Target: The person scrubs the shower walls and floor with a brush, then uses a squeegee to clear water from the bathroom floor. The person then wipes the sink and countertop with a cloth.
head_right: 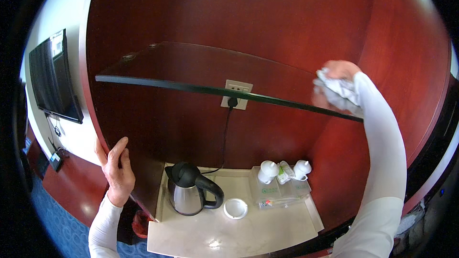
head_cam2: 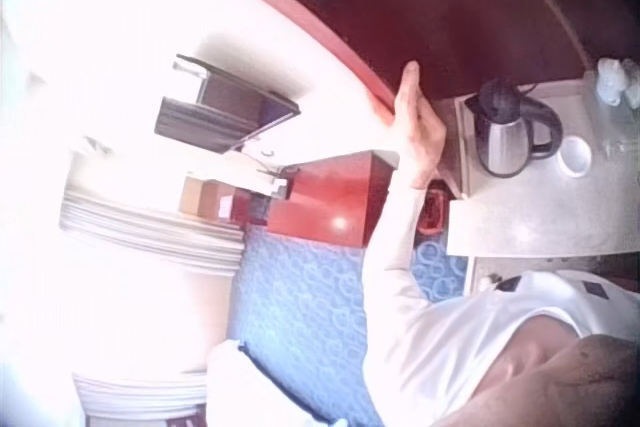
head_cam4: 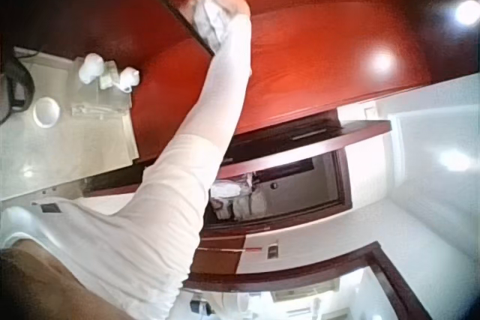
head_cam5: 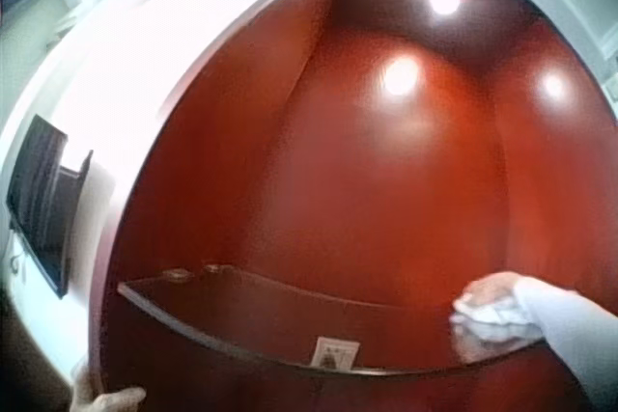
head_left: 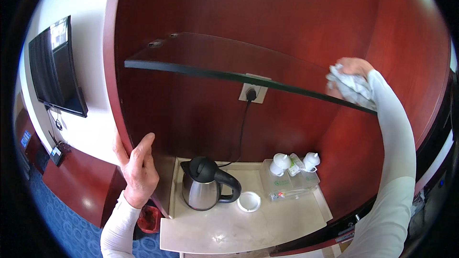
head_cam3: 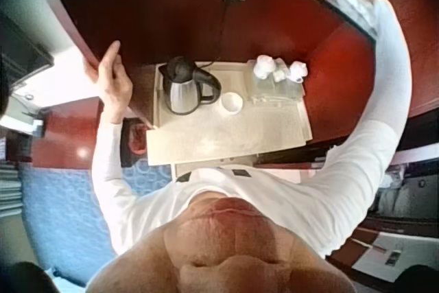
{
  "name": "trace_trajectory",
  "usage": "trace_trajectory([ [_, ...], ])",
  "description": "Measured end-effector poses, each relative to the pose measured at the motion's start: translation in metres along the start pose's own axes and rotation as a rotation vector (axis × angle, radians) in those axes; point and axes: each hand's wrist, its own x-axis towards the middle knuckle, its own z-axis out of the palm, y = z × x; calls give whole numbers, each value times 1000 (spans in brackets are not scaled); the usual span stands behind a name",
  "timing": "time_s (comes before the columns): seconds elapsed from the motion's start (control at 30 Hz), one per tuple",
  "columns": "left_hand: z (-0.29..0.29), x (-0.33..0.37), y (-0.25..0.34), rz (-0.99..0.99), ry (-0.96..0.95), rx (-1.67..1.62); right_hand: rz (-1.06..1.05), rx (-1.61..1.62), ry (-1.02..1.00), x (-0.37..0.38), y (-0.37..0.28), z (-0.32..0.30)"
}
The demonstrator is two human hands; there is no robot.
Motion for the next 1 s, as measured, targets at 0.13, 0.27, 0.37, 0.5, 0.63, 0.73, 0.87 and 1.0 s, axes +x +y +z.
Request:
trace_trajectory([
  [0.13, 2, 3, 9, -14, -39, 10, -191, -116, 74, 33, -150, -38],
  [0.27, 19, -3, 14, -39, -22, -74, -655, 115, 198, -28, -305, -43],
  [0.37, 10, -1, 4, 16, 71, -52, -975, 180, 499, -46, -373, -52],
  [0.5, 11, -4, -12, 58, 102, 50, -896, 256, 510, -82, -320, -25],
  [0.63, 7, 1, -12, 177, 100, 156, -730, 410, 458, -102, -171, 13],
  [0.73, 15, 1, -21, 241, 120, 135, -325, -1, 520, -156, -65, 34],
  [0.87, 27, -9, -27, 151, 39, 36, 204, -85, 647, -214, 14, 71],
  [1.0, 52, -15, -22, 144, 27, 133, 26, -1061, 1102, -267, 66, 179],
])
